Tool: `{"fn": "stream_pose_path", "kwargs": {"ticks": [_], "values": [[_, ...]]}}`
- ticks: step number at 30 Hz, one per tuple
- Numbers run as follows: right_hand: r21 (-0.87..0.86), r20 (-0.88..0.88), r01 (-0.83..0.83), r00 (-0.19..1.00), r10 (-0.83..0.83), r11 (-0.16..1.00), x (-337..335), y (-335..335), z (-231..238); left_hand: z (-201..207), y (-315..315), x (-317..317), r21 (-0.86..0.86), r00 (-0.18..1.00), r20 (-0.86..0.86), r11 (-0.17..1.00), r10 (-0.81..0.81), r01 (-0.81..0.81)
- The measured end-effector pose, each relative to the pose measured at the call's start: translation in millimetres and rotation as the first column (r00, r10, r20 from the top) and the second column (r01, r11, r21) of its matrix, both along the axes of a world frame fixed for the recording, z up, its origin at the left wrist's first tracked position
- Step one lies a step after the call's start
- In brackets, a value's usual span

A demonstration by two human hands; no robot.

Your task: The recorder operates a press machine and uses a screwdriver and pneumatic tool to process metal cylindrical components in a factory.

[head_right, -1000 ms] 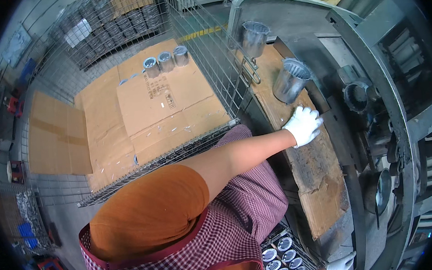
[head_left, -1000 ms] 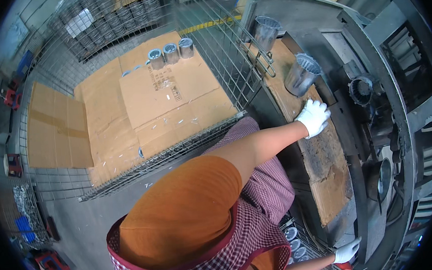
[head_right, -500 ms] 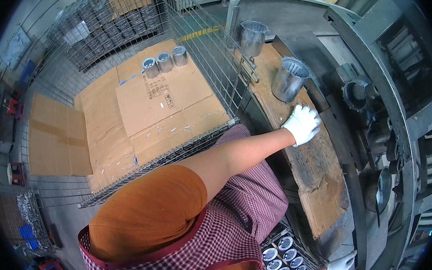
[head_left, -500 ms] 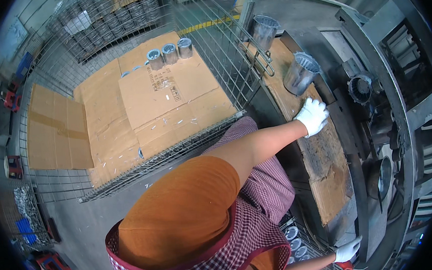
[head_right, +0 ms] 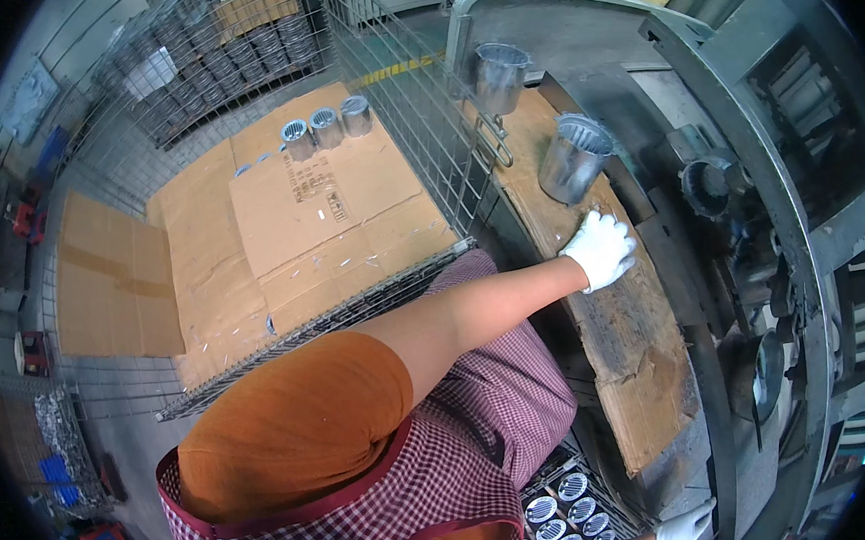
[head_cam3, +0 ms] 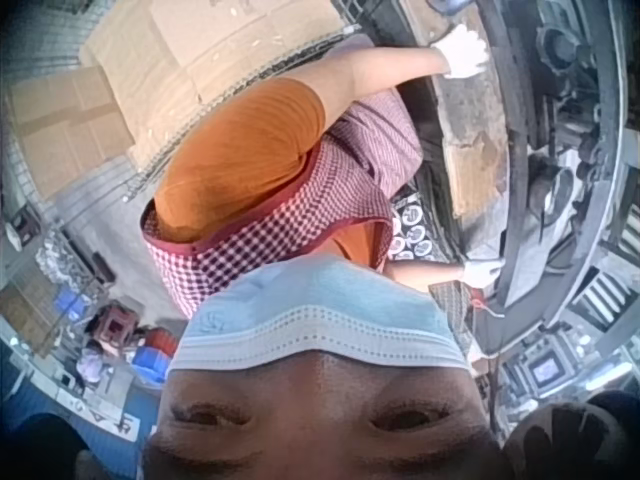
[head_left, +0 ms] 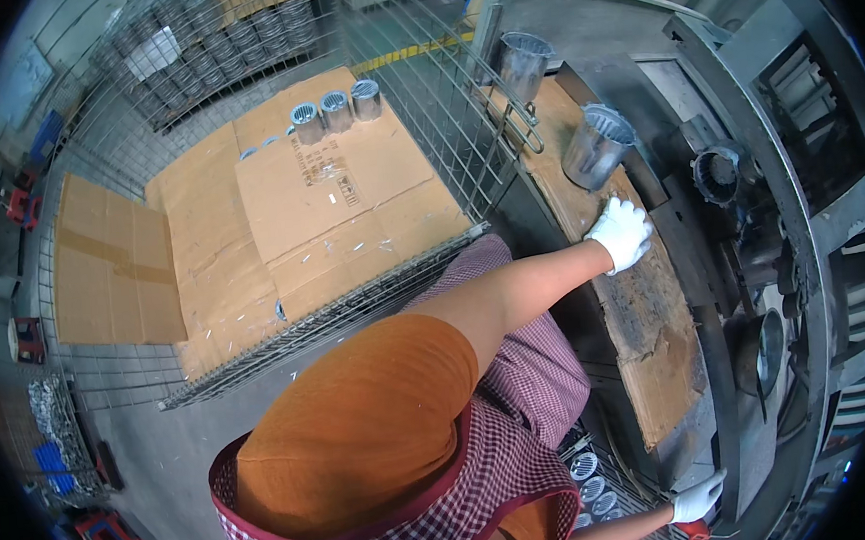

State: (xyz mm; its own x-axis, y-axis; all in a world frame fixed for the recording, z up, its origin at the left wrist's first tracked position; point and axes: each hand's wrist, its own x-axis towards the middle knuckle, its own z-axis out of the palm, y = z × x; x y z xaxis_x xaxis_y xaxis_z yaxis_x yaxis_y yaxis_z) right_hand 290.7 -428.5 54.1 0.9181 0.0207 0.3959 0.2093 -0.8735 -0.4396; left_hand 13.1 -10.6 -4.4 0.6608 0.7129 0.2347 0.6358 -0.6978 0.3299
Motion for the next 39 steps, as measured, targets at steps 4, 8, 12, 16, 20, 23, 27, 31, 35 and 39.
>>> {"fn": "stream_pose_path", "kwargs": {"ticks": [4,8,12,16,20,23,27,31,35,39], "values": [[0.032,-0.004,0.003,1.0,-0.003,0.999,1,0,-2,-3,-2,-1,0.109,0.949,0.312,0.991,0.039,-0.077],[0.033,0.004,-0.01,1.0,0.01,0.999,17,-8,-8,-6,-3,1,0.238,0.882,0.47,0.957,0.036,-0.166],[0.032,-0.007,-0.029,1.0,0.029,0.999,14,-7,-6,-7,-2,2,0.29,0.863,0.503,0.934,0.037,-0.209],[0.014,0.019,-0.003,1.0,0.003,1.0,4,-3,-4,-4,-1,-2,0.191,0.953,0.297,0.974,0.064,-0.125],[0.029,0.051,-0.046,0.998,0.045,0.999,15,-9,-10,-8,-1,1,0.171,0.985,0.155,0.98,0.077,-0.104],[0.036,0.025,-0.034,0.999,0.034,0.999,4,-3,-5,-6,-1,0,0.156,0.988,0.135,0.983,0.071,-0.092],[0.003,-0.001,0.01,1.0,-0.01,1.0,-5,1,1,-4,-1,0,0.142,0.99,0.12,0.986,0.072,-0.089],[0.023,0.035,-0.036,0.999,0.036,0.999,2,-3,-4,-2,-2,0,0.132,0.987,0.14,0.986,0.079,-0.098],[0.023,0.02,-0.029,0.999,0.029,0.999,3,-1,-3,-3,-1,-1,0.103,0.979,0.175,0.987,0.102,-0.122],[0.046,0.075,-0.078,0.994,0.074,0.996,14,-11,-12,3,-4,-3,0.107,0.994,0.092,0.992,0.055,-0.065]]}}
